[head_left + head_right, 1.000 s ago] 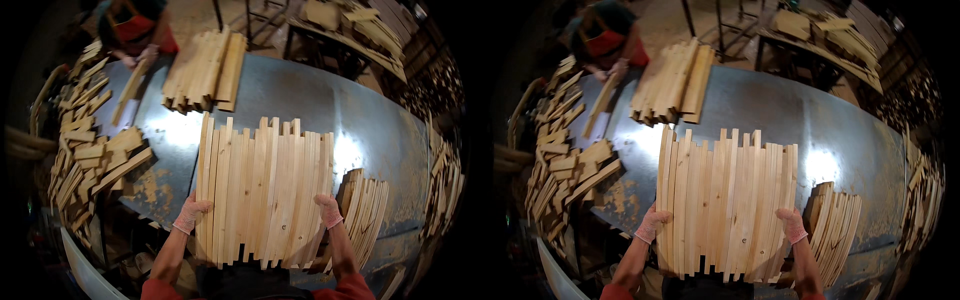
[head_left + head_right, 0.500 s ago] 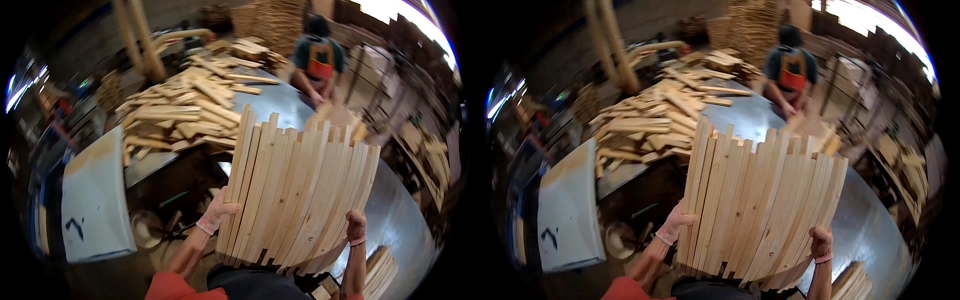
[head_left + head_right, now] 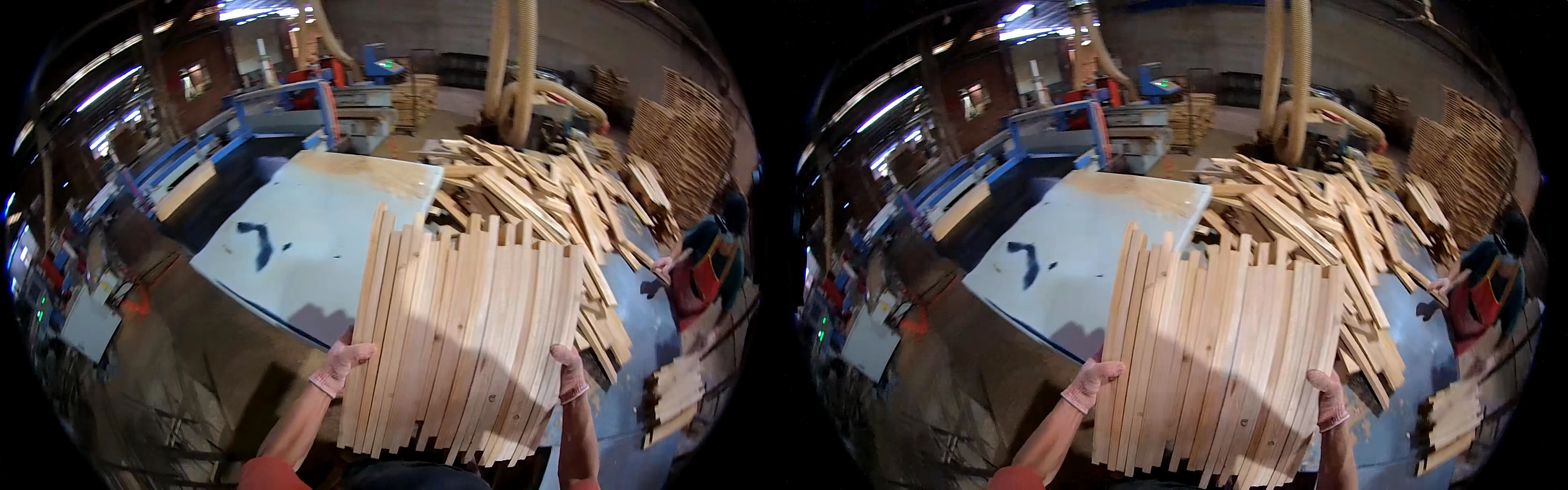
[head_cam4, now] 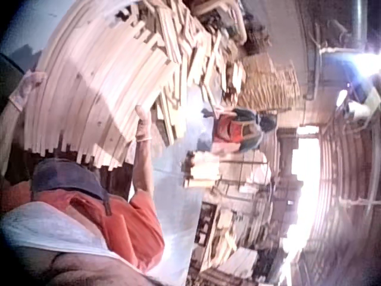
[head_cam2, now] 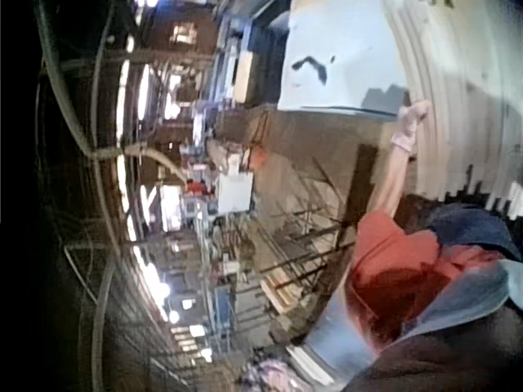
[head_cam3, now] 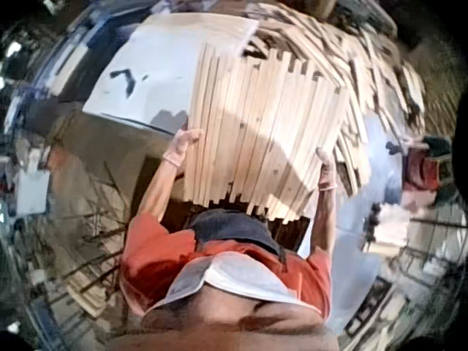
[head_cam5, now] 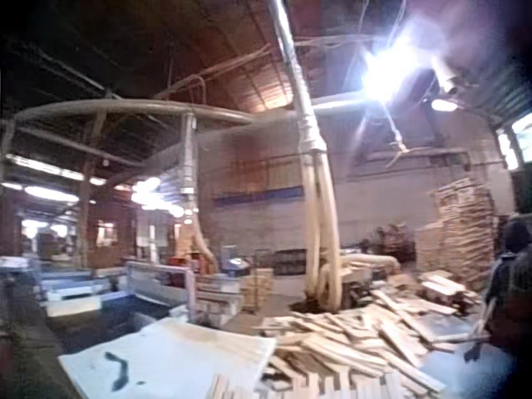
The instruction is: The person repeatedly picks up stacks of wooden slats from a metal table and places them onto a conveyor belt. They also gather loose pieces from the floor and add them to the conveyor. The task involves repetitive lifting and placing of wood bundles.
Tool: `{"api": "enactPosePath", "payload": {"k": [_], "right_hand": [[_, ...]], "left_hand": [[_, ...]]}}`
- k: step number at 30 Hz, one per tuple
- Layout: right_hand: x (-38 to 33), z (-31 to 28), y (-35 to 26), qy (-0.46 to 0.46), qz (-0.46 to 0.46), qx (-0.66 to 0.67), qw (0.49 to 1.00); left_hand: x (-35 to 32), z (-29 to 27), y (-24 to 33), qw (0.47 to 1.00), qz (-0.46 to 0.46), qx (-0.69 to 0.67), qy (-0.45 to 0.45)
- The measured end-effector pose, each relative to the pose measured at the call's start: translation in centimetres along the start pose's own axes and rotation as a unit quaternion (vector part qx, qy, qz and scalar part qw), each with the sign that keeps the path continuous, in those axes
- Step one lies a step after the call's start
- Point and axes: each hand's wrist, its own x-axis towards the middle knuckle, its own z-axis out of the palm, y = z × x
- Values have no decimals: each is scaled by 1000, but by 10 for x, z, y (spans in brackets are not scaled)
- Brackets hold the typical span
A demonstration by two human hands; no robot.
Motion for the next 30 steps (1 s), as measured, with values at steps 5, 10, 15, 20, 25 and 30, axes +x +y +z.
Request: {"api": "enactPosePath", "payload": {"k": [5,10,15,20,25,30], "right_hand": [[132,-31,67,-74,23,-178,981],[187,107,108,-141,73,-112,981],[258,163,184,-134,114,-85,981],[291,192,247,-167,-109,-477,856],[300,250,296,-157,-86,-466,867],[318,292,354,-22,-52,-330,942]], "left_hand": [[-14,-89,-19,995,8,-35,92],[-30,-166,-12,981,-24,-68,180],[-3,-245,27,980,-45,-65,185],[44,-347,58,985,-78,-27,151],[94,-448,107,992,-38,77,90],[139,-515,173,959,-39,274,62]]}}
